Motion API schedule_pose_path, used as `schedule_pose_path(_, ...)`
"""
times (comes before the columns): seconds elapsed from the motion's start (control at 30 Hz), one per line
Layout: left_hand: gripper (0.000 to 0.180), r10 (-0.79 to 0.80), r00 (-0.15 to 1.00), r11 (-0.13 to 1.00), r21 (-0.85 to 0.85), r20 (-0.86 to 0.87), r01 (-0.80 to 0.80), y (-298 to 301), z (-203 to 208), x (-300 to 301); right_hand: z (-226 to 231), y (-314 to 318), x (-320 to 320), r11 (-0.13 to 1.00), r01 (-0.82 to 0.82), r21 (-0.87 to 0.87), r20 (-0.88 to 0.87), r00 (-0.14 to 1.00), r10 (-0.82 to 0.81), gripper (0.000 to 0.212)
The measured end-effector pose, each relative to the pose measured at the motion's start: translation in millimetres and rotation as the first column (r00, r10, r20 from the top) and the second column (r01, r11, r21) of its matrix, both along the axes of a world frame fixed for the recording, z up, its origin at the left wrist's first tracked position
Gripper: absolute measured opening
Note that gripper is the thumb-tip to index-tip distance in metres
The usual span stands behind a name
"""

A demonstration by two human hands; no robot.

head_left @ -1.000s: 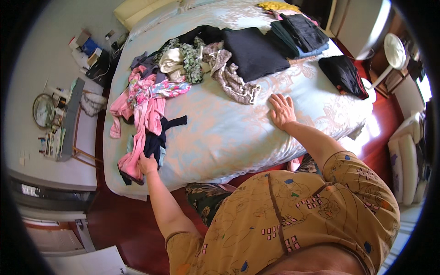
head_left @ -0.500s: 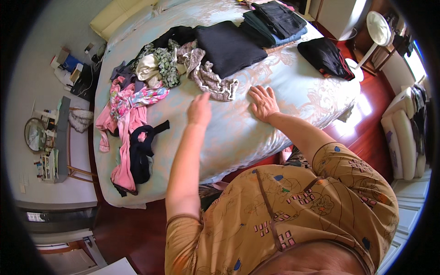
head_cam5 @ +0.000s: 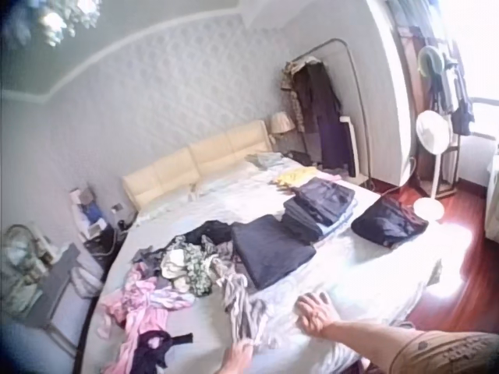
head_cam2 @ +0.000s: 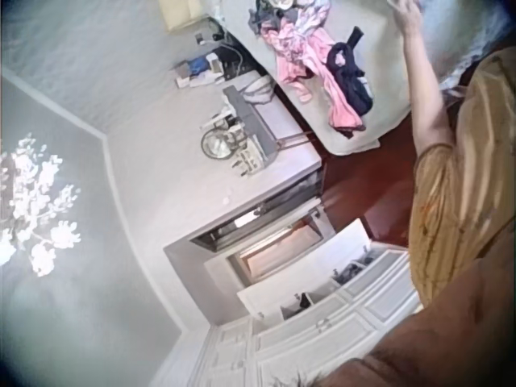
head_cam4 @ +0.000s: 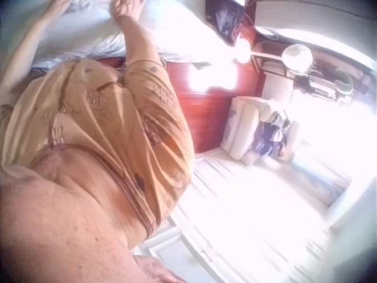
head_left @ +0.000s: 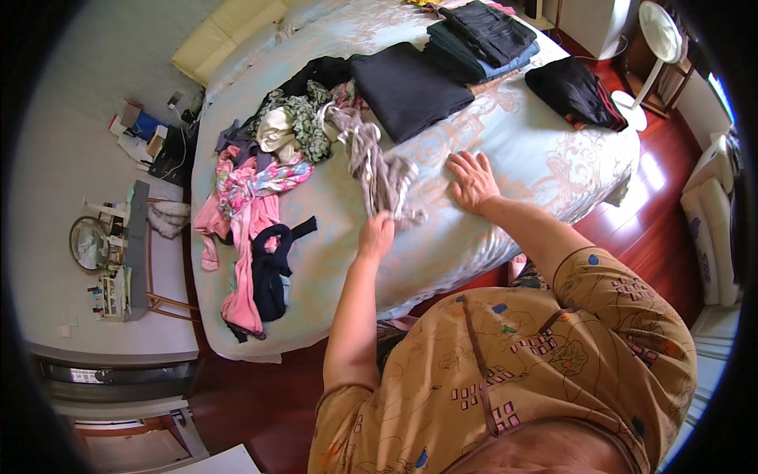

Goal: The person folds a pair of black shorts with red stripes and a grey patterned tank top, smoothing each item out on a bed before placing them on a stack of previously folded clothes.

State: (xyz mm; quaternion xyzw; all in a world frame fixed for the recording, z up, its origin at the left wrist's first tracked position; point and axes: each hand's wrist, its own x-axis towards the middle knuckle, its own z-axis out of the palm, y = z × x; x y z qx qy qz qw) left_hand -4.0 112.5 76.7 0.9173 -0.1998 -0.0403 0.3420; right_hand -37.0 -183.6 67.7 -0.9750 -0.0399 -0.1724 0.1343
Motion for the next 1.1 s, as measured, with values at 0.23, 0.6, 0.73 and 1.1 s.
schedule_pose_path(0.23, 0.019, 0.181, 0.952, 0.959, -0.168, -0.248, -0.226, 138.3, -10.1, -167.4, -12.0, -3.9, 4.1, 0.998, 0.002, -0.065, 0.113, 0.994, 0.005, 0.045)
schedule_pose_path(0.6, 0.024, 0.569, 0.734, 0.599, -0.425, -0.37, -0.679, 188.3, 21.3, -230.6, 41.3, 170.9, -1.0, 0.677, -0.708, -0.2, -0.248, 0.705, 0.664, 0.067)
schedule_pose_path(0.73, 0.022, 0.587, 0.732, 0.552, -0.489, -0.346, -0.675, 224.9, 43.8, -227.2, 60.8, 152.8, 40.6, 0.843, -0.499, 0.203, -0.501, 0.686, 0.527, 0.053)
schedule_pose_path(1.1, 0.017, 0.421, 0.668, 0.904, -0.228, 0.614, -0.361, 245.3, 143.2, -134.3, 248.4, 35.9, 68.2, 0.45, -0.244, 0.859, 0.07, 0.927, 0.369, 0.029)
